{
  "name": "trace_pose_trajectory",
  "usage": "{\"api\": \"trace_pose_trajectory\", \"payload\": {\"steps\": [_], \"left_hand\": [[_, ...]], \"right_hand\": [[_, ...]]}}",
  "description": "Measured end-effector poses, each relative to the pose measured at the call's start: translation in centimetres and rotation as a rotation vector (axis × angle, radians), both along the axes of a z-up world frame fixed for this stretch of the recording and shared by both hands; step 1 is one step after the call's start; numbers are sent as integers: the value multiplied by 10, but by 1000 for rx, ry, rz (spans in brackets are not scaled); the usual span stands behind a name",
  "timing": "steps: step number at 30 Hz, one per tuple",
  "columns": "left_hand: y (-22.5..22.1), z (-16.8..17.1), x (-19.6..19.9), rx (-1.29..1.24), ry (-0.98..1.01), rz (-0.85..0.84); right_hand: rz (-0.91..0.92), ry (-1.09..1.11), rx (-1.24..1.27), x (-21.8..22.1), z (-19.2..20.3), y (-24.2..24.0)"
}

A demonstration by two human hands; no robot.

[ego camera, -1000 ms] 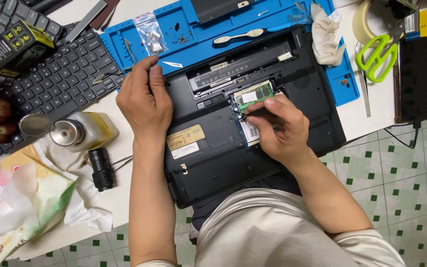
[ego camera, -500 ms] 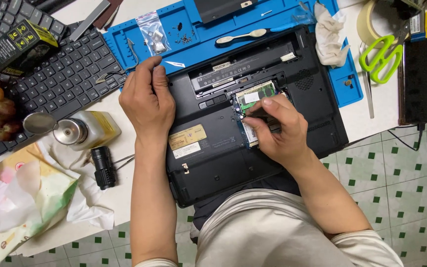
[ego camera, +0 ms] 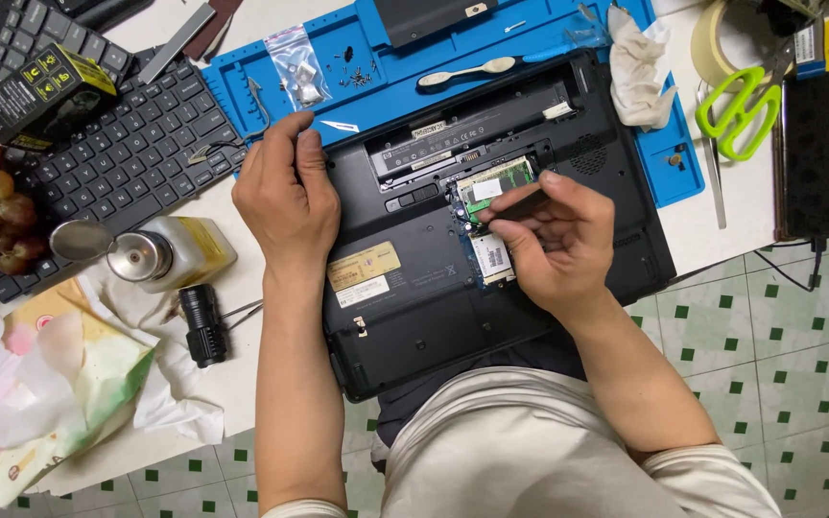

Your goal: Cleaning internal motherboard components with a brush and installing a Wi-Fi card into a laptop.

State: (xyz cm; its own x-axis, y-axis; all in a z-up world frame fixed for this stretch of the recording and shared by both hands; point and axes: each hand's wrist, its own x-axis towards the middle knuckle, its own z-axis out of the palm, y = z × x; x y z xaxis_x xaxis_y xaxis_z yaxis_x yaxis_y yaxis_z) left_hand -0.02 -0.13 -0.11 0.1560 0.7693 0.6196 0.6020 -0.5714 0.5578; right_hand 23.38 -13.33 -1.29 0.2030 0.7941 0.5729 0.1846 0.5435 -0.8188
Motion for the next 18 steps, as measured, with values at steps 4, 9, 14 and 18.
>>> {"api": "trace_pose_trajectory", "payload": {"steps": [4,9,14,18], "left_hand": [[0,-2,0,0,2,8],[0,-2,0,15,23,13],[-1,0,-1,-4,27,-2],[-5,10,3,-94,-44,-61]], "right_hand": [[-11,12,-22,2,-2,0],[2,28,-48,3,-3,2],[-18,70,-89,2,1,3],[-15,121,-138,4,6,3]]}}
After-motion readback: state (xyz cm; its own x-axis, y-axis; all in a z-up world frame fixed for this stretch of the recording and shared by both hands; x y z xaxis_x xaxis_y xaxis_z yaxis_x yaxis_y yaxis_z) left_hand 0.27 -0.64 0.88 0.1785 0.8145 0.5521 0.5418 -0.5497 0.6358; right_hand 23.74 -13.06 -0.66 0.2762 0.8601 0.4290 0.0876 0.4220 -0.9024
